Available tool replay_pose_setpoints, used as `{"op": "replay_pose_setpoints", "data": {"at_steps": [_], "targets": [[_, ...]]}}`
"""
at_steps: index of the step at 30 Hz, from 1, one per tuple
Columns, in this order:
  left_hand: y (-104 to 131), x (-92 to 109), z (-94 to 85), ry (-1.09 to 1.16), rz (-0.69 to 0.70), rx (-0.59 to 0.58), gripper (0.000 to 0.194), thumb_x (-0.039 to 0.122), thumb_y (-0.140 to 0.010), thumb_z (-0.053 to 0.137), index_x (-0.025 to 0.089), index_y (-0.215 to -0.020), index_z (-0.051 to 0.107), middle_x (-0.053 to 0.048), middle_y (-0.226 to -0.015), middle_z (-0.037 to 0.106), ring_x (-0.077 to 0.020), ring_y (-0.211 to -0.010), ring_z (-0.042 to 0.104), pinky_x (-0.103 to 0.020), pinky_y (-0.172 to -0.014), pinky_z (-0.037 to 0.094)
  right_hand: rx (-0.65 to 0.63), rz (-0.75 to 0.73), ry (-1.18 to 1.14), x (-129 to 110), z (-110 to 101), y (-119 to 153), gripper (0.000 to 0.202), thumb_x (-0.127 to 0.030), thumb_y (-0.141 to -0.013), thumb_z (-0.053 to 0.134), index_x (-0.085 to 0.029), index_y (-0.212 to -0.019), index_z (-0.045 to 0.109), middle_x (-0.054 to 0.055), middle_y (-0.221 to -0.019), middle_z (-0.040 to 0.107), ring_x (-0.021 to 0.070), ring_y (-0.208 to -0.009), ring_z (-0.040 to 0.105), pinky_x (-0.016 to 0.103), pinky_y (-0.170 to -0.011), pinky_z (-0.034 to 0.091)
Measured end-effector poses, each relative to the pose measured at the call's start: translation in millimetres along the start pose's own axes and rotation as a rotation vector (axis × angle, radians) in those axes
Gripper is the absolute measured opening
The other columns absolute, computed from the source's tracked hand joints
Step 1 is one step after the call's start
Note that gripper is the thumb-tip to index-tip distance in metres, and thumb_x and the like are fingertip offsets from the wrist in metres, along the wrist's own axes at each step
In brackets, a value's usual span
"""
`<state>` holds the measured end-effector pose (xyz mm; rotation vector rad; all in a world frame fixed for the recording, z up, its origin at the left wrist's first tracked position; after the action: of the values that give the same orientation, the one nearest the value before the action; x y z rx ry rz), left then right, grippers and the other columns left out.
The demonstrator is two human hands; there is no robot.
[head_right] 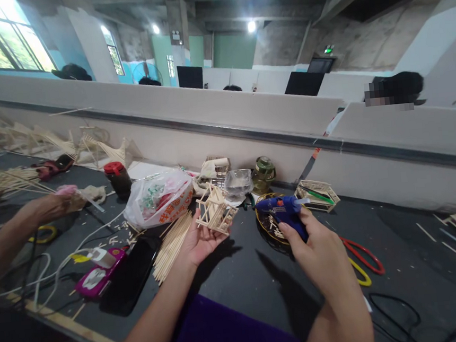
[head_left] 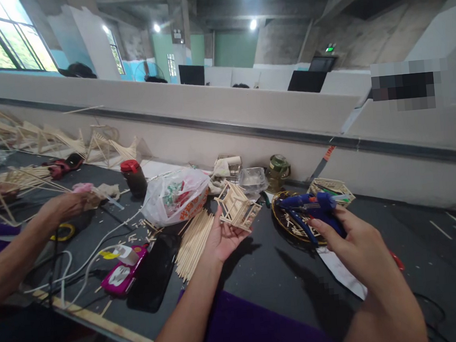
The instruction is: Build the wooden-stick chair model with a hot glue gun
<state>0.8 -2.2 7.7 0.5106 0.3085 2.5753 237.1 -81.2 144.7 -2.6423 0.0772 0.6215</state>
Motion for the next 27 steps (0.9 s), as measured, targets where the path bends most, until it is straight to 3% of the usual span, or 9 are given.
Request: {"op": "replay_pose_setpoints", "data": {"at_steps": [9,15,27], "targets": [[0.7,-2.7,1.5,0.056,-0.03,-0.047,0.072,0.059,-0.084,0.058,0.005,-0.132,0.05,-0.019,-0.107,0.072,-0.0339,-0.104,0.068,-0.047,-0.096,0.05,-0.033,0.038,0.019,5.0,3.6,-0.4,0.049,-0.052,-0.087,0.051,-0.017,-0.118,0.065,0.009,-0.086,0.075,0.0207,-0.057,0.061,0.033,-0.061,0.046],[-0.1,-3.1,1.9,0.082,-0.02,-0.069,0.065,0.054,-0.087,0.056,0.008,-0.133,0.049,-0.016,-0.103,0.073,-0.034,-0.108,0.066,-0.048,-0.096,0.049,-0.026,0.001,-0.006,3.4,5.4,-1.3,0.046,-0.051,-0.087,0.052,-0.017,-0.115,0.065,0.01,-0.086,0.075,0.022,-0.063,0.064,0.033,-0.064,0.047],[0.8,-5.0,2.7,0.055,-0.018,-0.093,0.059,0.053,-0.089,0.053,0.008,-0.127,0.054,-0.017,-0.104,0.073,-0.033,-0.111,0.065,-0.046,-0.094,0.051,-0.051,0.018,-0.005,-0.9,5.1,-0.7,0.049,-0.052,-0.088,0.051,-0.018,-0.12,0.064,0.009,-0.085,0.075,0.0212,-0.058,0.062,0.033,-0.061,0.045]]}}
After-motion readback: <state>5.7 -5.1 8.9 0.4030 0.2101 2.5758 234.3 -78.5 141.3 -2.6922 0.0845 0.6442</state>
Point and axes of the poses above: each hand's wrist, its own y-axis away from the middle knuckle, its own z-axis out of the palm, x = y × z, the point moved 3 cm from there along -y, towards the middle knuckle
